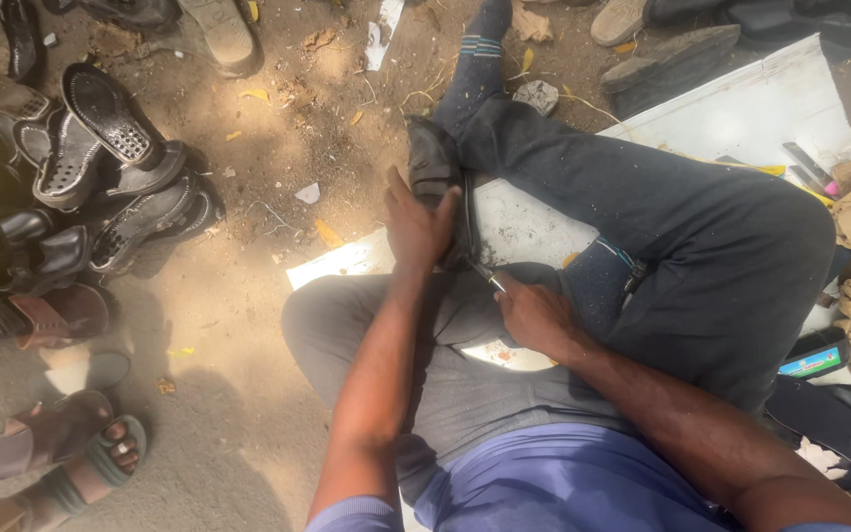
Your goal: The person sits on the ground and uses a knife to scrape and clean the sole of a black shoe. They repeatedly scrape the bottom surface and the edges of the sole, occasionally turning the shoe over to work on different areas.
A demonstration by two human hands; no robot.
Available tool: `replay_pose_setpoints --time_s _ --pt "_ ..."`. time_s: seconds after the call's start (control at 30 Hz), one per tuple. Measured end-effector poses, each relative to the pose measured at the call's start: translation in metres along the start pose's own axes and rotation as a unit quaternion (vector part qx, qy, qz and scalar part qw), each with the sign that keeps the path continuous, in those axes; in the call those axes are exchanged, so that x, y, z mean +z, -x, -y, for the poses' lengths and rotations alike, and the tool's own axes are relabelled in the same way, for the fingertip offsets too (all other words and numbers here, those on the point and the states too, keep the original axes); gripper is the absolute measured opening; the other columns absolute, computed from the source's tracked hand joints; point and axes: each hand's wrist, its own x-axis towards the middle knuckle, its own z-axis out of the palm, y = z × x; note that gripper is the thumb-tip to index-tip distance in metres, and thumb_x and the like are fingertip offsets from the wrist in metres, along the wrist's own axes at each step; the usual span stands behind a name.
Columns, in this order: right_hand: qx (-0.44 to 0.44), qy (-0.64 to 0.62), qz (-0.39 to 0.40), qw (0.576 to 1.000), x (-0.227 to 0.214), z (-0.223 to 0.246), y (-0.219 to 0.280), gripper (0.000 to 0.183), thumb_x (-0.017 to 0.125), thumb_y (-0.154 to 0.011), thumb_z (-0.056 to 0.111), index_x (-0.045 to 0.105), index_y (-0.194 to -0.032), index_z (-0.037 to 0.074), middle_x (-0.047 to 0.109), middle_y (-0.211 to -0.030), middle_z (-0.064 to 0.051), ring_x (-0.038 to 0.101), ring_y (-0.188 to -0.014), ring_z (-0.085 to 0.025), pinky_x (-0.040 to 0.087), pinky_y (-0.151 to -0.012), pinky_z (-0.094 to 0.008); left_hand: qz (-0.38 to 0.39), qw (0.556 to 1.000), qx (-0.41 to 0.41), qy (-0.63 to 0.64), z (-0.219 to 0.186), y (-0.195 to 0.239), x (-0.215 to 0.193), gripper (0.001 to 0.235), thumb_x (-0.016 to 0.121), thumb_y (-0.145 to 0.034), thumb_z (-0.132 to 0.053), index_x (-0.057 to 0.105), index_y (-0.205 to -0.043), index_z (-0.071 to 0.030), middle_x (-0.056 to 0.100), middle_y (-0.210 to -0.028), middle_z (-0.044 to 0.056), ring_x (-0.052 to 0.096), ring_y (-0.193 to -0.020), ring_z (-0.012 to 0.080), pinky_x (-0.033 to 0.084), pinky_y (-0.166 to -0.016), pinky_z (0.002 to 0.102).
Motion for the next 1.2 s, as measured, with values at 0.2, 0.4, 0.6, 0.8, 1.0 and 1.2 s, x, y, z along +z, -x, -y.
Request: replay_pose_setpoints --time_s 0.2,0.4,0.6,0.8,1.0,1.2 --pt "-0.042 -0.046 -0.045 0.997 0.009 -0.015 -0.007 0.033 0.054 -0.101 0.026 0.060 -0.131 0.015 0.073 -0.083 -0.021 0.070 -0.081 -0.042 0.051 -0.070 -0.054 0.138 0.962 0.200 -0.122 -0.003 0.057 -0.012 0.045 0.076 -0.090 -0.038 0.056 -0.111 -0.004 0.066 -0.109 0.018 0.057 -0.112 0.0370 0.044 -0.096 0.050" --pt "0.002 -0.115 -0.037 0.993 0.015 -0.028 -0.005 0.041 0.055 -0.099 0.028 0.057 -0.138 0.013 0.074 -0.082 -0.018 0.073 -0.069 -0.032 0.055 -0.071 -0.046 0.192 0.962 0.191 0.026 0.010 0.067 0.001 0.051 0.072 -0.087 -0.012 0.057 -0.135 -0.004 0.068 -0.094 0.016 0.061 -0.095 0.0369 0.046 -0.092 0.049" --pt "-0.090 -0.055 -0.135 0.985 -0.006 -0.032 -0.031 0.037 0.056 -0.100 0.021 0.060 -0.132 0.002 0.073 -0.087 -0.021 0.071 -0.080 -0.040 0.055 -0.072 -0.051 0.097 0.964 0.067 0.238 -0.019 0.083 0.032 0.040 0.072 -0.087 -0.003 0.057 -0.124 -0.003 0.070 -0.114 0.020 0.069 -0.106 0.0361 0.053 -0.091 0.041" --pt "-0.003 -0.021 -0.025 0.999 -0.015 -0.027 0.052 0.034 0.049 -0.102 0.024 0.051 -0.131 0.007 0.072 -0.069 -0.023 0.073 -0.066 -0.043 0.057 -0.063 -0.055 0.077 0.908 -0.063 0.406 -0.025 0.082 0.048 0.038 0.071 -0.085 0.006 0.053 -0.119 0.001 0.070 -0.116 0.019 0.069 -0.115 0.0253 0.055 -0.096 0.035" --pt "-0.031 -0.067 -0.124 0.989 -0.019 -0.028 0.020 0.028 0.051 -0.102 0.021 0.055 -0.124 0.004 0.071 -0.070 -0.023 0.071 -0.068 -0.046 0.055 -0.064 -0.057 0.110 0.842 -0.115 0.515 -0.046 0.075 0.053 0.044 0.071 -0.084 0.009 0.047 -0.119 0.000 0.067 -0.104 0.014 0.068 -0.095 0.0196 0.055 -0.083 0.030" --pt "-0.024 -0.089 -0.113 0.989 -0.002 -0.027 0.030 0.037 0.053 -0.098 0.021 0.051 -0.130 0.001 0.068 -0.069 -0.027 0.072 -0.068 -0.046 0.057 -0.065 -0.055 0.083 0.784 -0.169 0.592 -0.049 0.068 0.044 0.045 0.068 -0.081 0.013 0.044 -0.116 -0.001 0.067 -0.103 0.014 0.069 -0.091 0.0177 0.056 -0.080 0.029"
